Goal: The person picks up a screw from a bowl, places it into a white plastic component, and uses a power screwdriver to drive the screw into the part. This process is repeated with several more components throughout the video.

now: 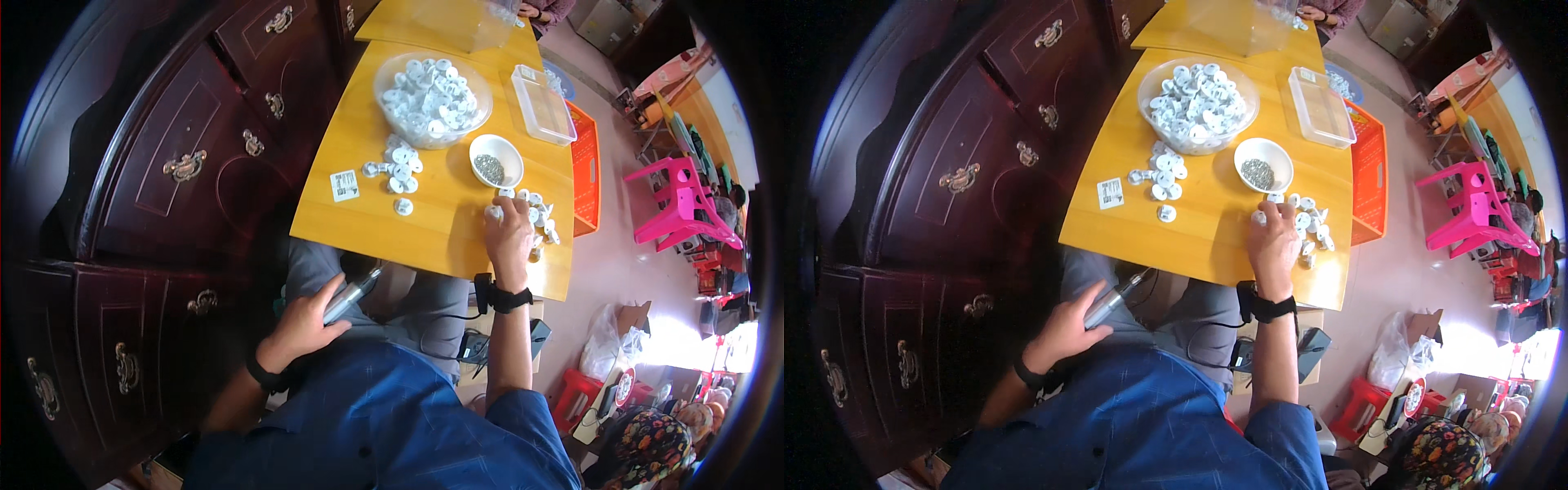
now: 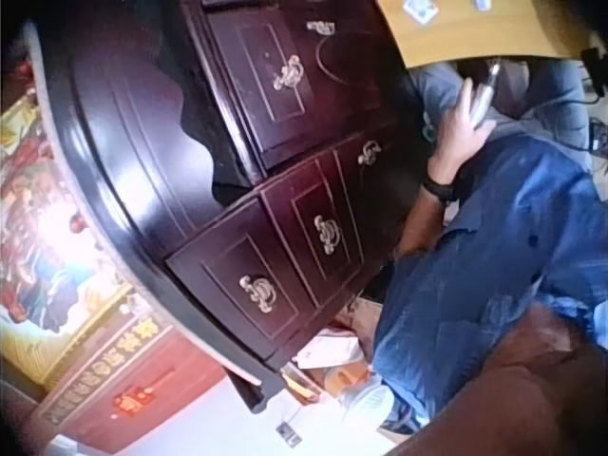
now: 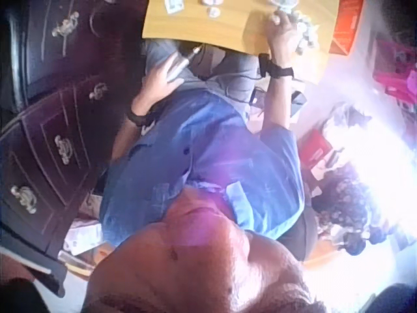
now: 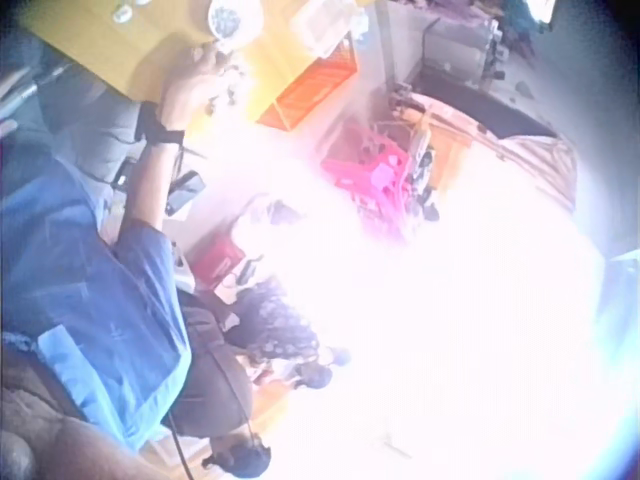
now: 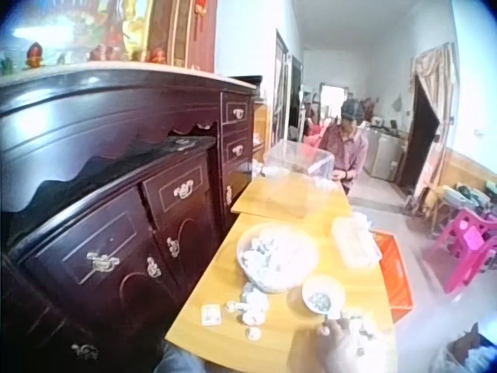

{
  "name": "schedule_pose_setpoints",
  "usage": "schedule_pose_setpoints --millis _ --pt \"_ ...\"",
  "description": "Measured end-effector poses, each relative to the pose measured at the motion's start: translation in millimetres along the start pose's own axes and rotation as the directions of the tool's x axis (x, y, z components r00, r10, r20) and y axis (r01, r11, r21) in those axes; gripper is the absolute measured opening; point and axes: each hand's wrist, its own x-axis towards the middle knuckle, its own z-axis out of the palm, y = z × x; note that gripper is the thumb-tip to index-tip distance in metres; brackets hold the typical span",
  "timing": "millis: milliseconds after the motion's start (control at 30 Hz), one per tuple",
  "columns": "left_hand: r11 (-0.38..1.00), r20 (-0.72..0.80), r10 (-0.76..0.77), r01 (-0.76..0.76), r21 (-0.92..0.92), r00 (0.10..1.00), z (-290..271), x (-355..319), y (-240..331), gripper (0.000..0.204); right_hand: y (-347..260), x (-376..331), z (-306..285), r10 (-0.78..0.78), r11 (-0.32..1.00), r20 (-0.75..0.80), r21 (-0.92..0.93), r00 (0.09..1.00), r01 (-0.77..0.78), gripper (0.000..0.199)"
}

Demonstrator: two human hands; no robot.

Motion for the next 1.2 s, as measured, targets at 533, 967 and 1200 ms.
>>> schedule_pose_setpoints --millis 533,967,1200 --pt "0.995 -0.065 -0.014 0.008 -0.096 0.998 39 -22 -44 0.082 9 120 45 -0.009 0.947 0.398 -0.292 0.917 0.136 0.015" --pt "0.997 -0.105 -0.014 0.005 -0.081 0.994 31 -42 -34 0.081 24 132 57 0.029 0.977 0.377 -0.207 0.926 0.054 0.023" --pt "0.994 -0.085 -0.047 0.038 -0.102 0.995 30 -48 -36 0.082 23 132 52 0.008 0.984 0.374 -0.166 0.927 0.058 0.026"
